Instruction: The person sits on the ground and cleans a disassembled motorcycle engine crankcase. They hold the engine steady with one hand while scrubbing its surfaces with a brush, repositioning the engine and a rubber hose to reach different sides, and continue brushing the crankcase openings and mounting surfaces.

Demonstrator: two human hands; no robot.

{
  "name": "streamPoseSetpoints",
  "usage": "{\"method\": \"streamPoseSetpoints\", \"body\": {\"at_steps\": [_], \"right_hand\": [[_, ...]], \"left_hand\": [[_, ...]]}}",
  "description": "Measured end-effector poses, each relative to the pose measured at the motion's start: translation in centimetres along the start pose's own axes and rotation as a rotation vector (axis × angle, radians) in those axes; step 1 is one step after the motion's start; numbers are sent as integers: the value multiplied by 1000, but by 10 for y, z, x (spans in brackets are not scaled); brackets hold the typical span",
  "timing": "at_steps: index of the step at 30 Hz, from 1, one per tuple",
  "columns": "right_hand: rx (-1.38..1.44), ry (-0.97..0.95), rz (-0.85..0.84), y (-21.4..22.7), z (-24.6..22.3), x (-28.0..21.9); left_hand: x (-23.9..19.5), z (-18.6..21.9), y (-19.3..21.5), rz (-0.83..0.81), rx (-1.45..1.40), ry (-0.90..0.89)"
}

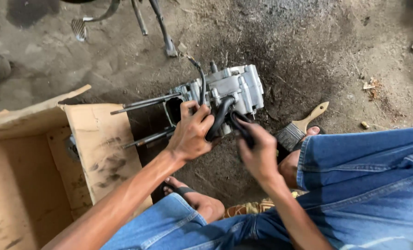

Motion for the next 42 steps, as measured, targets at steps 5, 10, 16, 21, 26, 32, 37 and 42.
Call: {"method": "streamPoseSetpoints", "body": {"at_steps": [5, 10, 16, 21, 26, 32, 37, 42], "right_hand": [[-124, -34, 63, -6, -10, 3], [-133, 3, 30, -5, -22, -8], [117, -17, 34, 12, -10, 4], [-165, 39, 86, -19, -41, -1], [8, 32, -84, -6, -14, 0], [-53, 53, 57, 11, -24, 4], [-163, 55, 111, -16, -34, -2], [-42, 38, -114, -15, -14, -2]], "left_hand": [[-11, 0, -5, -1, 99, 19], [-16, 6, -9, -88, 200, 131], [-17, 14, -3, 60, 192, 36], [-18, 4, -9, 32, 194, 77], [-9, 14, 1, 34, 180, 31], [-9, 19, 4, 65, 173, 27], [-11, 6, 0, 37, 167, 35], [-10, 11, 2, 24, 199, 36]]}}
Point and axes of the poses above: each hand's wrist, its own x-axis towards the middle knuckle, its own y-axis out of the back of the hand, z = x × y, the point moved 4 cm from there along x, towards the middle knuckle, and after that the axes turned 12 degrees about -x, right-handed, at the moved point
